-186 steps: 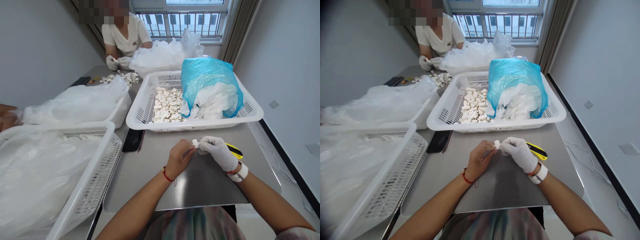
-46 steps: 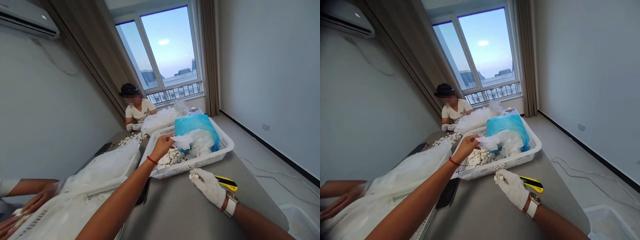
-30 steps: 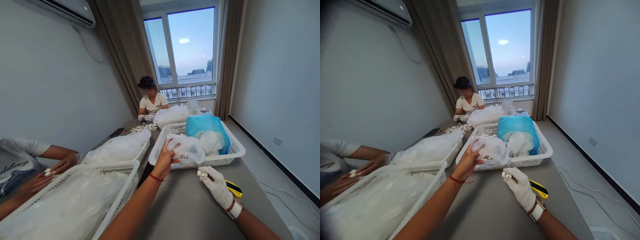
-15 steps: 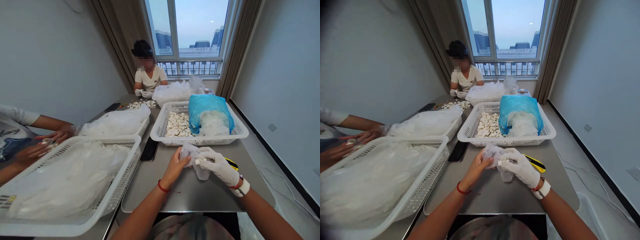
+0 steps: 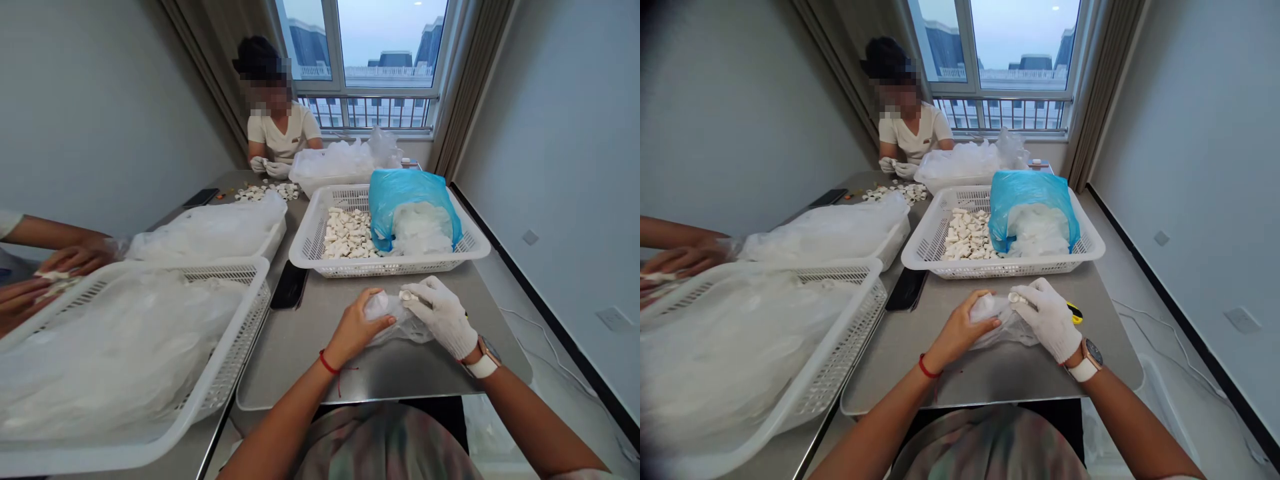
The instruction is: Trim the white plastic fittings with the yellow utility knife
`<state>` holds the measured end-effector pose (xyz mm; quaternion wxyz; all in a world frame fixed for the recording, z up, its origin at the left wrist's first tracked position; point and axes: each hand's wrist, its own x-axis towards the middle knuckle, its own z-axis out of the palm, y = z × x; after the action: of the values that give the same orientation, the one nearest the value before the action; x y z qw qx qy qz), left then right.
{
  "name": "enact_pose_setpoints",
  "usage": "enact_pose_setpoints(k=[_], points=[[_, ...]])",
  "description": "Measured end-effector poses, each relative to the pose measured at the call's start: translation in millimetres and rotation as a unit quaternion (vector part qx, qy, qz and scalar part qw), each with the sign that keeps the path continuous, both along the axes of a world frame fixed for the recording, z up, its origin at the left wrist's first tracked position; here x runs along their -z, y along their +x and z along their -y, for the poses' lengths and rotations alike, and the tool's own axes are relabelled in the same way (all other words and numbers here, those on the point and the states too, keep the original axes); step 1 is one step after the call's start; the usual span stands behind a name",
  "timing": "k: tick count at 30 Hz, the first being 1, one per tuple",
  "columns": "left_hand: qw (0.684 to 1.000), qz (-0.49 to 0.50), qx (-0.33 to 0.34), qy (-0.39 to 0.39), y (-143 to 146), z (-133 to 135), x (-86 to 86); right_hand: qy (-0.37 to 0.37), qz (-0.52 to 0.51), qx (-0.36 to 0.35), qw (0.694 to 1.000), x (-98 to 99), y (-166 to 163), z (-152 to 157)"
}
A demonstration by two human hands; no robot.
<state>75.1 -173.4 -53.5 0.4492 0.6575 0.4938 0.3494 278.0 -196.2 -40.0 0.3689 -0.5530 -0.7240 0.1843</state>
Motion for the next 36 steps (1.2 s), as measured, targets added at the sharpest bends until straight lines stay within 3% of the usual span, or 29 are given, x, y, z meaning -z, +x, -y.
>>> enact_pose_setpoints(k=[2, 5, 8, 11, 14, 17, 20, 24, 28, 33, 36], points=[[0.999, -0.017, 0.031, 0.008, 3, -1, 2.9, 0.009, -0.003, -0.005, 1.0, 1.0, 0, 1], [0.999, -0.022, -0.004, 0.034, 6, -8, 8.5, 0.006, -0.04, -0.059, 0.997, -1.7, 4, 3], [0.997, -0.014, -0.031, 0.067, 10, -12, 8.3, -0.048, -0.078, -0.127, 0.988, -6.9, 7, 3], [0.996, 0.008, -0.033, 0.084, 19, -5, 2.2, -0.085, -0.079, -0.132, 0.984, -8.3, 4, 1], [0.996, 0.048, -0.054, 0.051, 30, 8, -2.6, -0.098, 0.035, -0.081, 0.991, -3.7, -4, -1], [0.995, 0.09, -0.044, -0.026, 36, 21, -2.7, -0.113, 0.185, -0.013, 0.976, 1.9, -11, 0], [0.996, 0.084, -0.021, -0.029, 36, 25, -0.8, -0.124, 0.195, -0.027, 0.973, 2.7, -11, 2], [0.999, -0.002, -0.031, 0.034, 30, 23, 1.6, -0.143, 0.104, -0.089, 0.98, -4.3, -6, 5], [0.984, -0.157, 0.008, 0.077, 29, 23, 4.4, -0.187, -0.111, -0.115, 0.969, -12.1, -4, 16], [0.913, -0.39, 0.077, 0.094, 35, 25, -0.5, -0.203, -0.225, -0.075, 0.95, -18.2, -2, 37], [0.892, -0.431, 0.092, 0.1, 39, 26, -7.3, -0.18, -0.245, 0.007, 0.953, -18.7, 7, 52]])
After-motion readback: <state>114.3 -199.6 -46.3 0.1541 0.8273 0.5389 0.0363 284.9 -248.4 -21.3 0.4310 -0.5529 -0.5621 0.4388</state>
